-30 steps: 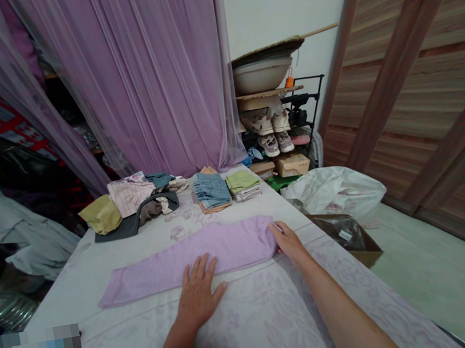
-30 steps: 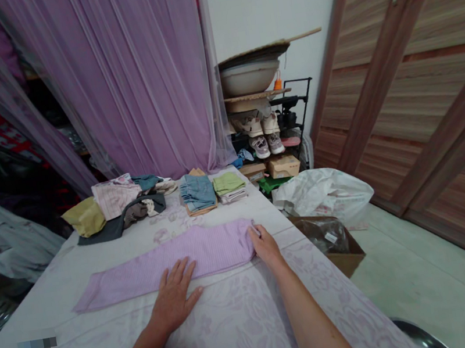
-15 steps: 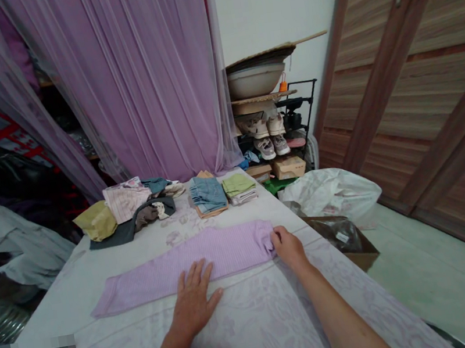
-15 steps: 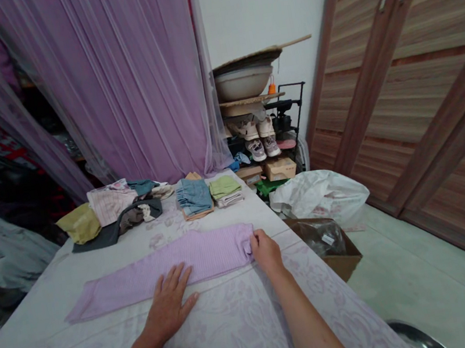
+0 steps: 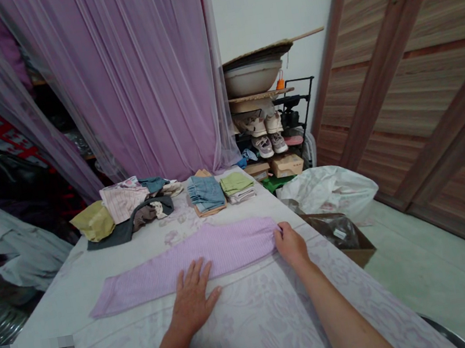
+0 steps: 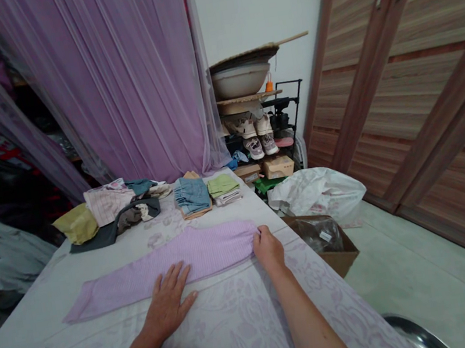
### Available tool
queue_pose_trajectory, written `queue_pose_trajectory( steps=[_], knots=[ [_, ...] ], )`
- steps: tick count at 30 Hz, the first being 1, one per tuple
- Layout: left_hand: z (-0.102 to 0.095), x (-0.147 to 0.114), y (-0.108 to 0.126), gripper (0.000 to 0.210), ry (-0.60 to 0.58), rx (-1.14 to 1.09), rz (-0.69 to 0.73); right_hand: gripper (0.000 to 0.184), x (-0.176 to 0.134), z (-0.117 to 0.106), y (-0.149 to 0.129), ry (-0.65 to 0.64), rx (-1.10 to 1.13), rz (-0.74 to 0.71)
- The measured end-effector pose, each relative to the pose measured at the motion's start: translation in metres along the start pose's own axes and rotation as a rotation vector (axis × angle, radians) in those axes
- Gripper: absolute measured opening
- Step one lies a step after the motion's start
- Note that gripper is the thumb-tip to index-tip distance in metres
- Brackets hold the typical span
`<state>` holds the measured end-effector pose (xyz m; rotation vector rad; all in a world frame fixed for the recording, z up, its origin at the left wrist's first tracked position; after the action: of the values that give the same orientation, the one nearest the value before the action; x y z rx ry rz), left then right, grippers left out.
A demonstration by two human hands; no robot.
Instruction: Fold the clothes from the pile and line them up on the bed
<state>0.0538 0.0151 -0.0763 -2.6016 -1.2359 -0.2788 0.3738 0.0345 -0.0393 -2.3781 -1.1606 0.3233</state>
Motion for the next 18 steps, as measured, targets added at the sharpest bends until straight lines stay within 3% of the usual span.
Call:
queue_pose_trajectory(
  steps=[4,7,10,12,15,18],
  knots=[
    [-0.001,0.0,0.0,0.062,0.012,-0.01,0.001,0.034,-0.001,0.0,0.003,-0.001,0.035,-0.048],
    [0.0,0.0,0.0,0.062,0.018,-0.015,0.004,0.041,-0.006,-0.008,-0.003,0.16,0.129,-0.166],
    [0.001,0.0,0.0,0.062,0.008,-0.015,0.007,0.04,-0.021,-0.01,-0.026,0.276,0.124,-0.369],
    [0.0,0.0,0.001,0.063,-0.009,-0.019,0.001,0.039,-0.035,-0.001,-0.051,0.227,0.063,-0.513],
    [-0.003,0.002,0.002,0.063,-0.079,-0.042,-0.022,0.042,-0.056,0.023,-0.084,0.046,-0.046,-0.707],
    [-0.007,0.005,0.004,0.061,-0.178,-0.067,-0.054,0.046,-0.067,0.045,-0.097,-0.14,-0.146,-0.788]
  ],
)
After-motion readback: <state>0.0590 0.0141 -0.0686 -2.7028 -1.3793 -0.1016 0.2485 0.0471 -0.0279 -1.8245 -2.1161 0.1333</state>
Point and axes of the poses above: each hand's wrist, its own x-axis towards the middle knuckle, its own z-axis out of the palm, y = z × x, the point moved 6 cm from there along x, towards the middle knuckle, and after that the axes turned 11 degrees about z, right-handed, at the moved point
